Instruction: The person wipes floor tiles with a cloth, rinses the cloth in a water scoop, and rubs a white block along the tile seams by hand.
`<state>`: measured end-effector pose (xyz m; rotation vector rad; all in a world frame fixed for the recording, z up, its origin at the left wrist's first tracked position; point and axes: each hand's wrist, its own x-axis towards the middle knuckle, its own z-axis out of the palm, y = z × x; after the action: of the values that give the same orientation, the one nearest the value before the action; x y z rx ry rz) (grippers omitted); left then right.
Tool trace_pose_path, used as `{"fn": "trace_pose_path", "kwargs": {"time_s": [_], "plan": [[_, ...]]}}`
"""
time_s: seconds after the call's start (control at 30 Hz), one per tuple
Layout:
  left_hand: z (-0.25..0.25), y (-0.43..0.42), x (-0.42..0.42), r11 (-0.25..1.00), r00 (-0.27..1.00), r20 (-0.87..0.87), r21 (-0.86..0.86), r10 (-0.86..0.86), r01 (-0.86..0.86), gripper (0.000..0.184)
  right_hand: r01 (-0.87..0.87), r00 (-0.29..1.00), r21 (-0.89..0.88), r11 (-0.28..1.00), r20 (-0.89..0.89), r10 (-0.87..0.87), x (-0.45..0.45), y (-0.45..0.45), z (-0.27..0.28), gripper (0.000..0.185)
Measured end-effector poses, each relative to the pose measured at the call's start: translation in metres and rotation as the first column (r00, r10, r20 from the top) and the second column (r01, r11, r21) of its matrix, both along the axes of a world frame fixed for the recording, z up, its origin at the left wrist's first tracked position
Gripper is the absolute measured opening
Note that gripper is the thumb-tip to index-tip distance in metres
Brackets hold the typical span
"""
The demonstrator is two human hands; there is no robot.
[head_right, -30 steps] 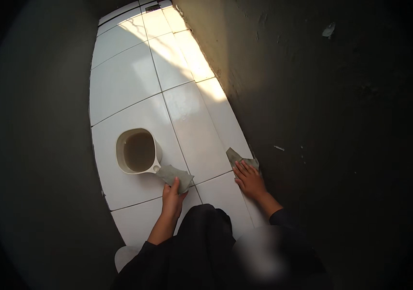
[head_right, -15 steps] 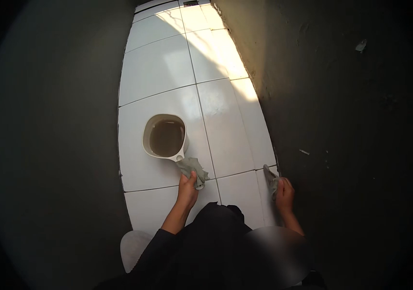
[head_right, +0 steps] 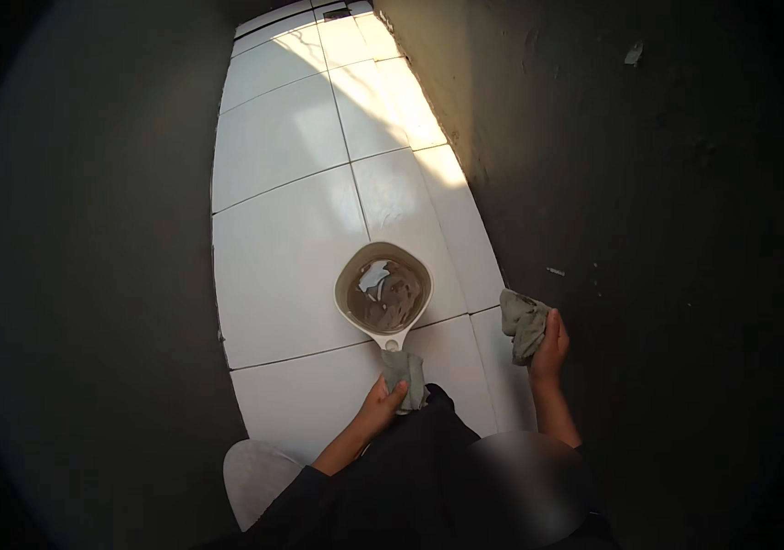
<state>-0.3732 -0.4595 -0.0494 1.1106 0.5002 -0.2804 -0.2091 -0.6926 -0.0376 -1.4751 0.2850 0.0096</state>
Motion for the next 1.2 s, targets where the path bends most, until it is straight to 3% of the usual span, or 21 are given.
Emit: {"fn": "trace_pose_path", "kwargs": {"time_s": [0.1, 0.17, 0.33, 0.47, 0.57, 0.63, 0.67, 0.77, 0.83, 0.97, 1.1, 1.2], "plan": [[-0.002, -0.01, -0.003, 0.997, 0.997, 0.017, -0.003, -0.077, 0.077, 0.056, 0.033, 0.999, 0.079, 0.996, -0.001, -0.033, -0.004, 0.008, 0.03, 0.042], [-0.015, -0.009, -0.005, 0.957, 0.957, 0.017, -0.028, -0.288, 0.289, 0.059, 0.037, 0.999, 0.106, 0.994, -0.011, -0.036, -0.005, 0.012, 0.041, 0.043], [-0.014, -0.03, -0.011, 0.95, 0.945, 0.133, -0.052, -0.299, 0.308, 0.057, 0.076, 0.997, 0.174, 0.982, 0.007, -0.078, -0.002, 0.018, 0.046, 0.046], [-0.011, -0.033, -0.018, 0.954, 0.951, 0.097, -0.027, -0.293, 0.297, 0.06, 0.046, 0.999, 0.2, 0.979, 0.013, -0.049, 0.001, 0.016, 0.037, 0.046], [-0.012, -0.028, -0.027, 0.969, 0.969, 0.058, -0.039, -0.242, 0.244, 0.06, -0.059, 0.997, 0.305, 0.951, -0.025, 0.069, 0.006, 0.018, 0.032, 0.046], [-0.008, -0.019, -0.031, 0.981, 0.98, 0.039, -0.009, -0.194, 0.195, 0.057, -0.134, 0.991, 0.399, 0.907, 0.041, 0.128, 0.011, 0.028, 0.025, 0.052], [-0.004, -0.014, -0.033, 0.988, 0.987, 0.025, 0.014, -0.156, 0.156, 0.054, -0.27, 0.963, 0.395, 0.878, 0.116, 0.245, 0.014, 0.031, 0.027, 0.044], [0.013, 0.003, -0.039, 1.0, 1.0, 0.004, 0.011, -0.024, 0.024, 0.053, -0.431, 0.902, 0.358, 0.828, 0.187, 0.388, 0.015, 0.079, 0.062, 0.036], [0.005, 0.013, -0.047, 0.998, 0.999, 0.002, 0.047, 0.034, -0.034, 0.051, -0.47, 0.88, 0.434, 0.769, 0.166, 0.444, 0.017, 0.107, 0.076, 0.031], [0.01, 0.033, -0.056, 0.973, 0.977, 0.006, 0.082, 0.215, -0.215, 0.048, -0.533, 0.791, 0.592, 0.605, 0.095, 0.604, 0.015, 0.161, 0.09, 0.04], [0.005, 0.045, -0.069, 0.939, 0.941, -0.019, 0.086, 0.337, -0.334, 0.048, -0.652, 0.66, 0.561, 0.511, 0.088, 0.746, 0.006, 0.212, 0.098, 0.055], [-0.012, 0.046, -0.081, 0.911, 0.923, -0.002, 0.163, 0.384, -0.379, 0.049, -0.885, 0.452, 0.223, 0.41, 0.195, 0.87, -0.003, 0.242, 0.097, 0.054]]}}
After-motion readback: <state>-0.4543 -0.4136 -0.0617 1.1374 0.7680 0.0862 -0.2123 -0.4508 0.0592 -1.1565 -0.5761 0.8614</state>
